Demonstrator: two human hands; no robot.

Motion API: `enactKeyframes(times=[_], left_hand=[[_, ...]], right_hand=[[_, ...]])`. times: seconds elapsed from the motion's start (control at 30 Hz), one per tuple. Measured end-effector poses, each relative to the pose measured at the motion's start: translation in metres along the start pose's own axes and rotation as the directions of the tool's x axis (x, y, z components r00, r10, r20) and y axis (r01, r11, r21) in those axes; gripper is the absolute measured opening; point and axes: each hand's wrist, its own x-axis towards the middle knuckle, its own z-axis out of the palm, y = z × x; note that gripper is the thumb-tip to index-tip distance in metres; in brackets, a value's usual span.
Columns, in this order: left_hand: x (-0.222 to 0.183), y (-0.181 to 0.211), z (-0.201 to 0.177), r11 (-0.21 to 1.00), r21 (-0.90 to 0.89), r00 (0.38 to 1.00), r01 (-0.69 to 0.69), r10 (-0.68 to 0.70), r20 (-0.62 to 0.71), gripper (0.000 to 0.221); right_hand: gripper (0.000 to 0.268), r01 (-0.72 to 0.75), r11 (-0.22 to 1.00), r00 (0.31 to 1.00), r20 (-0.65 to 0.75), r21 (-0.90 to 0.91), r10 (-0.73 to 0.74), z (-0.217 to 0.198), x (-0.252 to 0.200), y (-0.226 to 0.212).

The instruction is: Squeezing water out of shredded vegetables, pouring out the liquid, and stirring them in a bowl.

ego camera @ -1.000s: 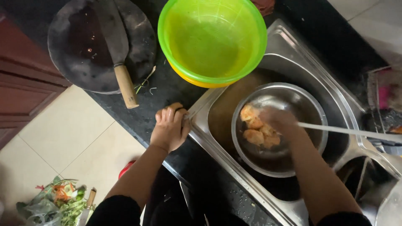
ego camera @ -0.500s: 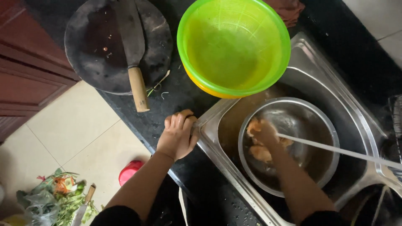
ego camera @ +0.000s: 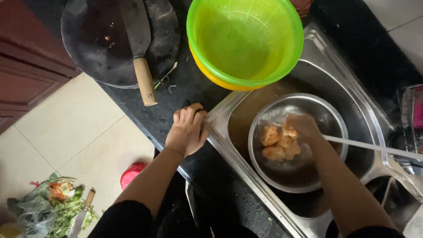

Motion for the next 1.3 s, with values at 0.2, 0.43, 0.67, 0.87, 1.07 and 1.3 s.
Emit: enactKeyframes(times=[0.2,0.43,0.67,0.87,1.07,1.3], left_hand=[[0.0,-0.001,0.0,1.0,0.0,0.998,-0.004,0.004,0.061,0.035],[-0.002,-0.002,0.003,0.999,-0.038,0.998,0.008,-0.006,0.063,0.034],[-0.002,-0.002,0.009,0.998,-0.056,0.999,-0.008,0.005,-0.053,0.031],[-0.001,-0.004,0.007,0.995,-0.103,0.998,-0.013,0.007,-0.062,0.032],[0.0,0.0,0.0,0.995,-0.096,1.0,0.019,-0.021,-0.016,0.026],[-0.001,-0.002,0.003,0.997,-0.073,1.0,0.016,-0.018,-0.022,0.028]], right_hand=[[0.085,-0.558,0.829,0.826,-0.082,0.023,0.558,-0.04,0.065,-0.139],[0.047,-0.39,0.726,0.663,0.375,-0.566,0.648,-0.136,0.144,-0.28],[0.039,-0.588,0.537,0.549,0.188,-0.605,0.814,-0.052,0.102,-0.168],[0.06,-0.666,0.401,0.746,0.563,0.628,0.357,-0.053,0.066,-0.123],[0.04,-0.523,0.671,0.605,0.326,-0.526,0.727,-0.102,0.128,-0.252],[0.052,-0.871,0.292,0.438,0.354,0.395,0.826,-0.186,0.125,-0.368]])
